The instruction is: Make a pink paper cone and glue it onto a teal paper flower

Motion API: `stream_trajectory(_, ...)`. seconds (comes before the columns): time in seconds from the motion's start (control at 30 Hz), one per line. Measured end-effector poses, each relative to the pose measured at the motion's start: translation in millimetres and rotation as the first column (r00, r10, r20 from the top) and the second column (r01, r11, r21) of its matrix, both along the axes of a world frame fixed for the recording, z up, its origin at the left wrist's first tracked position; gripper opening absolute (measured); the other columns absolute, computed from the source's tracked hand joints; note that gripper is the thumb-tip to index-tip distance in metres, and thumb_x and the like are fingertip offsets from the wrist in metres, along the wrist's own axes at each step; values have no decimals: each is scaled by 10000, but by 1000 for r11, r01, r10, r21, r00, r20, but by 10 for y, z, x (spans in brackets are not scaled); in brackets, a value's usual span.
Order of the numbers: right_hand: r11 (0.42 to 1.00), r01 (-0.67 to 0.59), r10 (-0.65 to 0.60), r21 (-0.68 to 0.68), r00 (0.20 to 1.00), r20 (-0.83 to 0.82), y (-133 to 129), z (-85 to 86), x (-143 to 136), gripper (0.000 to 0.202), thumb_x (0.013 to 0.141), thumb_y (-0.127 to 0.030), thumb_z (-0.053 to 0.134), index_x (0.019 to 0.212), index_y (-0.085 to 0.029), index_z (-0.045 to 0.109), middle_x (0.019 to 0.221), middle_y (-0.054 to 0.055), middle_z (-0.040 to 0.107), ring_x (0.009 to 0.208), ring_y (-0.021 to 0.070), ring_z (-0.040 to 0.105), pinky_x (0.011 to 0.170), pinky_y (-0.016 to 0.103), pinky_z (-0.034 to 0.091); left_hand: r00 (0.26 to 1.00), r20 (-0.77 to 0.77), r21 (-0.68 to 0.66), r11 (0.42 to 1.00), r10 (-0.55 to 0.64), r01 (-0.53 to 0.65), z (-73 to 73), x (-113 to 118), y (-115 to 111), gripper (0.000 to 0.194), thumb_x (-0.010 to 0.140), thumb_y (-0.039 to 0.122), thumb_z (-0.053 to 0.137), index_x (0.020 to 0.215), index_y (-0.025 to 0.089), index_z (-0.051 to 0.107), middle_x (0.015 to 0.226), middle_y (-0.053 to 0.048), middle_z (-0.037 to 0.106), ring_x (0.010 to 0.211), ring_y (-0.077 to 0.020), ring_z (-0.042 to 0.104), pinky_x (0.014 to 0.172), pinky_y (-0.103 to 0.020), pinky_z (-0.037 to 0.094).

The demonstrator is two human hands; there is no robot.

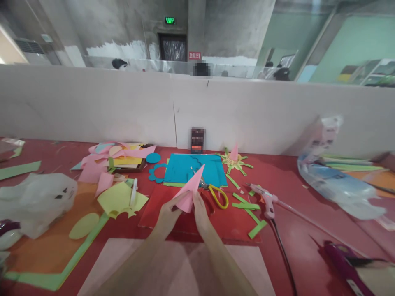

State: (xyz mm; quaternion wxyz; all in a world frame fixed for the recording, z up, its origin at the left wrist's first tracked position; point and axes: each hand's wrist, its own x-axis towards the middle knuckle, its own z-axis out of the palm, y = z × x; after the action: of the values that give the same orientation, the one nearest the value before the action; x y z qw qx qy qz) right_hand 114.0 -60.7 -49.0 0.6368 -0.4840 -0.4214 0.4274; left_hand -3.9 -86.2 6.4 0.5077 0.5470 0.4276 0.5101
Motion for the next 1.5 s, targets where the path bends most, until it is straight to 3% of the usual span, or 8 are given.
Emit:
stream_trajectory(0.17,963,-259,214,-68,897,-387,-469,175,-74,429,748,-469,565,1098,-221,581,1043,36,647,987,219,580,846,343,461,999,-23,18,999,41,-40,-49,35,-334,539,631,34,460,1110,227,612,1188,-1,590,1110,-185,526,979,-331,393)
stream_trajectory(0.27,970,-232,173,-75,871,-459,-703,187,-99,461,737,-382,609,1170,-246,528,1062,32,636,951,213,594,831,336,464,997,-72,31,1000,-1,4,-105,9,-441,503,650,60,491,1114,213,609,1175,-13,599,1104,-198,532,974,-343,405)
stream_trajectory(0.47,1000,-17,13,-9,944,-329,-716,72,-85,490,709,-365,622,1169,-230,521,1001,32,648,919,197,592,819,326,458,985,-167,108,992,-44,62,-149,2,-517,459,627,9,472,1005,193,658,1083,-22,650,1024,-184,577,937,-318,436)
stream_trajectory(0.7,1000,10,-9,8,990,-139,-676,69,-53,457,756,-464,535,1127,-197,557,1021,55,642,985,221,564,859,349,440,987,-148,174,980,-71,96,-206,14,-513,365,672,55,510,983,183,653,1038,-38,663,970,-176,598,898,-301,454)
stream_trajectory(0.83,987,103,-97,120,994,-57,-670,71,-8,529,759,-454,532,1241,-247,463,1193,36,561,1132,205,476,938,339,387,982,-164,260,956,-96,137,-214,45,-541,240,696,93,529,894,168,642,972,-41,664,924,-161,605,886,-290,455)
stream_trajectory(0.97,988,91,-84,126,995,-59,-633,19,15,617,738,-449,558,1300,-258,388,1253,39,514,1145,204,473,918,329,412,980,-173,306,940,-99,149,-215,57,-585,173,727,142,533,879,167,612,903,-38,656,861,-149,615,847,-287,472)
stream_trajectory(1.27,990,72,-63,124,995,-77,-558,-77,26,604,728,-466,550,1277,-245,433,1163,34,587,1090,214,518,881,331,438,974,-203,353,920,-104,172,-317,63,-556,237,732,194,570,967,178,597,1001,-51,650,922,-170,612,876,-314,466)
stream_trajectory(1.5,992,64,-60,111,997,-43,-558,-9,44,556,710,-480,574,1199,-220,526,1210,40,562,1122,222,495,928,340,401,974,-227,372,925,9,78,-290,56,-559,187,754,245,557,928,187,592,940,-35,655,890,-162,619,844,-298,475)
